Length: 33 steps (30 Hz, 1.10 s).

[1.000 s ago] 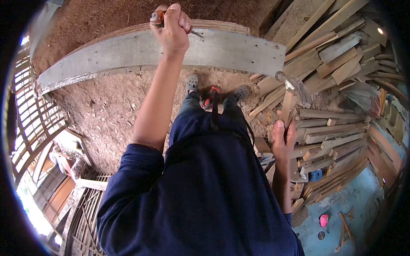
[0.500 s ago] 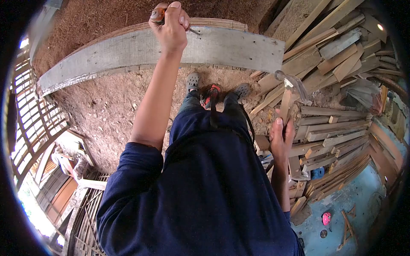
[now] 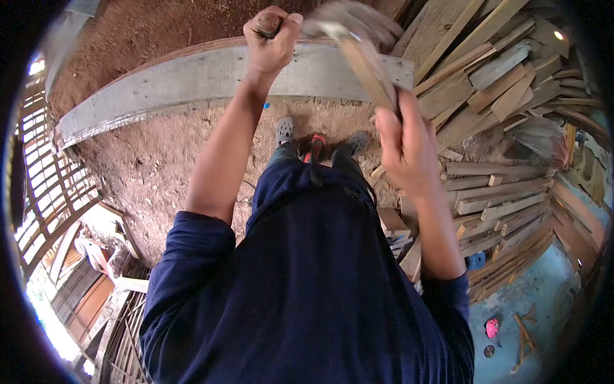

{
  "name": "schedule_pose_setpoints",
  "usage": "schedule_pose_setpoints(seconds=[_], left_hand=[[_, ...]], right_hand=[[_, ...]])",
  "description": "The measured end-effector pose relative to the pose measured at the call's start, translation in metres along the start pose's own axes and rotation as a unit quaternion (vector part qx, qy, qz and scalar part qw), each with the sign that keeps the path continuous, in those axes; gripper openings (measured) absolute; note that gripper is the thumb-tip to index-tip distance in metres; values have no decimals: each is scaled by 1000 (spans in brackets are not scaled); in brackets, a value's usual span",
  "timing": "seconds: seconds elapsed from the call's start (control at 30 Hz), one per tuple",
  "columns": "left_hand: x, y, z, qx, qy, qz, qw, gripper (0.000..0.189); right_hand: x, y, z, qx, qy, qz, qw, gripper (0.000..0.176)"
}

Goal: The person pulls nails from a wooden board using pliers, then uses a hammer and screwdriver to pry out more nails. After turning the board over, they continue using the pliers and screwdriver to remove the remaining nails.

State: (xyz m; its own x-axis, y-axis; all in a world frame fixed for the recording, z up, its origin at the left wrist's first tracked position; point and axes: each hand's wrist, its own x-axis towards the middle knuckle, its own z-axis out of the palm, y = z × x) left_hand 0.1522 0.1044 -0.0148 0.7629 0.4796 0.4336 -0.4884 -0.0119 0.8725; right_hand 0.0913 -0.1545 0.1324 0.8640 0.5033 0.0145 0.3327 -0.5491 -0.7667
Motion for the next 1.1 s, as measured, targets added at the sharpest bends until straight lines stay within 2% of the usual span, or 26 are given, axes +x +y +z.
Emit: schedule_pose_setpoints(seconds=[0.03,0.07,0.1,0.23,0.3,0.33,0.4,0.43,0.5,0.53,0.6,0.63,0.67,0.73,0.77,0.8,0.87,0.9,0.93,1.0,1.03,1.07,1.1], left_hand=[[1,8,-1,27,-23,36,999,17],[1,17,9,-43,-11,7,999,18],[-1,9,8,-11,-21,12,1000,19],[-1,11,5,54,-26,9,998,23],[-3,11,7,52,-20,15,998,23],[-4,9,7,54,-18,16,998,22],[-1,8,5,57,-13,24,998,22],[-1,11,5,52,-18,26,998,21],[2,12,4,49,-22,31,998,21],[5,10,5,49,-18,37,998,21],[1,11,5,57,-9,-14,998,22],[2,11,5,68,-13,-3,998,23],[0,12,5,65,-15,-7,998,23],[2,12,6,53,-24,-2,998,24],[2,8,8,37,-18,3,999,24],[4,19,7,63,-35,-9,997,25],[5,14,6,57,-31,0,998,25],[4,14,7,34,-35,-4,999,26],[4,15,7,12,-38,-7,999,28],[5,15,8,24,-51,-13,998,29],[3,14,9,12,-44,-16,999,28],[2,13,8,0,-35,-20,999,27],[5,13,5,5,-56,-15,998,26]], right_hand=[[18,-13,-2,-1,3,-6,1000,30],[35,-27,-4,-61,-5,-53,997,30],[47,-40,-10,-121,-11,-101,987,31],[70,-83,-42,-114,5,-133,984,32],[73,-96,-54,-7,119,-234,965,32],[71,-87,-52,-8,117,-239,964,32],[64,-53,-35,-148,109,-285,941,33],[64,-46,-29,-149,109,-291,939,33],[64,-41,-22,-305,-53,-178,934,30],[68,-47,-26,-308,-52,-184,932,30],[71,-69,-39,-135,54,-201,969,27],[75,-76,-44,-44,127,-226,965,26],[77,-72,-41,-47,127,-222,966,26],[79,-54,-30,-193,25,-186,963,29],[81,-35,-24,-302,-90,-127,941,28],[78,-40,-31,-301,-82,-118,943,28],[87,-65,-51,-185,-27,-106,977,28],[88,-79,-54,-128,64,-150,978,28],[90,-75,-51,-129,63,-144,979,28],[98,-56,-41,-89,123,-306,940,26],[93,-44,-30,-231,32,-272,934,26],[91,-37,-33,-229,36,-273,934,26],[89,-39,-35,-228,-21,-191,954,26]])
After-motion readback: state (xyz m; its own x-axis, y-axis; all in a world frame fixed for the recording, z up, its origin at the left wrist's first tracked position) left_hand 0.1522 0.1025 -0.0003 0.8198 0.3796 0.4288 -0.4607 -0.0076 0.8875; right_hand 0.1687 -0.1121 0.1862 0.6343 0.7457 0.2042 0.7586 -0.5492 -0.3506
